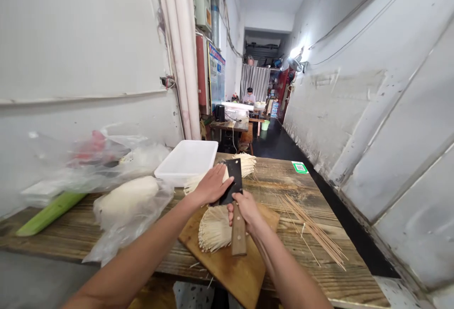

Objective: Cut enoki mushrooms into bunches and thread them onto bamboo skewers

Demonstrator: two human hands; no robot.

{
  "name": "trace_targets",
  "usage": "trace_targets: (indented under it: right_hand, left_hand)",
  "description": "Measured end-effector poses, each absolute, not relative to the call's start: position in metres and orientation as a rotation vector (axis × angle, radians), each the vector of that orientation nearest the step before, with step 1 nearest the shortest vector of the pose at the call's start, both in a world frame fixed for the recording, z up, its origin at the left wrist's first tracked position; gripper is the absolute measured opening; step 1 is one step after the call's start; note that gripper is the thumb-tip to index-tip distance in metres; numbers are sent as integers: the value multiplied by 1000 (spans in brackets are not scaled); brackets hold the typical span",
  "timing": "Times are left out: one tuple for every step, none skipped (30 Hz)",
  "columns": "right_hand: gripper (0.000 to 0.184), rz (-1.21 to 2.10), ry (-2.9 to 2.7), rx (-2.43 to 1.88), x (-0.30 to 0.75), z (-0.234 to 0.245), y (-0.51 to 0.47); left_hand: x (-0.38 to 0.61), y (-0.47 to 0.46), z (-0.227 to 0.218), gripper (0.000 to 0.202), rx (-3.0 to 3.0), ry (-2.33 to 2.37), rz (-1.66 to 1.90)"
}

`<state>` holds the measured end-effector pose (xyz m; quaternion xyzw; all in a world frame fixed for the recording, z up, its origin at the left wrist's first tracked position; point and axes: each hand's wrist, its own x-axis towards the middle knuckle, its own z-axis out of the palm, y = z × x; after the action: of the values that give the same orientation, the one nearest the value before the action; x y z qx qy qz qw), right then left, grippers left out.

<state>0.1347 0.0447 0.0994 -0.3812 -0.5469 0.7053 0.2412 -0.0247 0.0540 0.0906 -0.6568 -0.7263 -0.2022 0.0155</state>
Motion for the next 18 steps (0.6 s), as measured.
trace_targets:
  right_hand:
    - [29,1942,-1500,-1070,130,91,50]
    - [31,1956,-1505,-1099,125,83,55]
    - [31,1969,-1511,-1126,120,77,60]
    - [31,1981,-1517,-1151,115,72,65]
    - [30,1993,-1523,-1174,111,68,70]
    - [28,2002,-1531,-1197,107,65,75]
    - [28,2007,-1539,-1214,104,63,80]
    - [28,2009,-1548,-1229,102,62,85]
    - [28,2007,-1558,-1238,102,62,89]
    - [29,2002,-1568,-1243,104,63,92]
    - [31,1994,-1575,-1246,109,63,96]
    - [32,1984,-1580,-1245,115,65,99]
    - [32,1972,-1580,-1244,124,66,102]
    - [32,1959,-1573,-1245,135,67,104]
    - [32,1946,-1561,-1241,148,67,106]
    - [32,1933,-1542,-1243,162,67,107]
    - [30,1924,-1520,-1237,178,65,107]
    - [28,1916,-1494,-1237,194,62,106]
  left_hand:
    - [-31,60,77,65,-2042,-2279,-605]
    - [-37,66,65,64,-2037,-2298,-586]
    - [-42,72,54,61,-2028,-2316,-572]
    - [-47,77,45,59,-2015,-2330,-566]
    - [-50,81,38,55,-2001,-2338,-567]
    - [-53,86,33,50,-1984,-2345,-573]
    - [-56,90,28,46,-1966,-2349,-583]
    - [-58,94,24,42,-1948,-2354,-593]
    - [-59,98,20,39,-1929,-2361,-602]
    - [-60,101,17,37,-1911,-2370,-607]
    - [-60,104,14,36,-1893,-2382,-608]
    - [-60,107,11,36,-1875,-2395,-602]
    - [-60,109,8,36,-1858,-2409,-592]
    - [-60,111,6,36,-1843,-2424,-576]
    - [-60,112,4,36,-1830,-2437,-554]
    - [-60,112,2,36,-1820,-2451,-528]
    - [-59,112,2,38,-1813,-2464,-497]
    - [-58,110,2,41,-1809,-2477,-462]
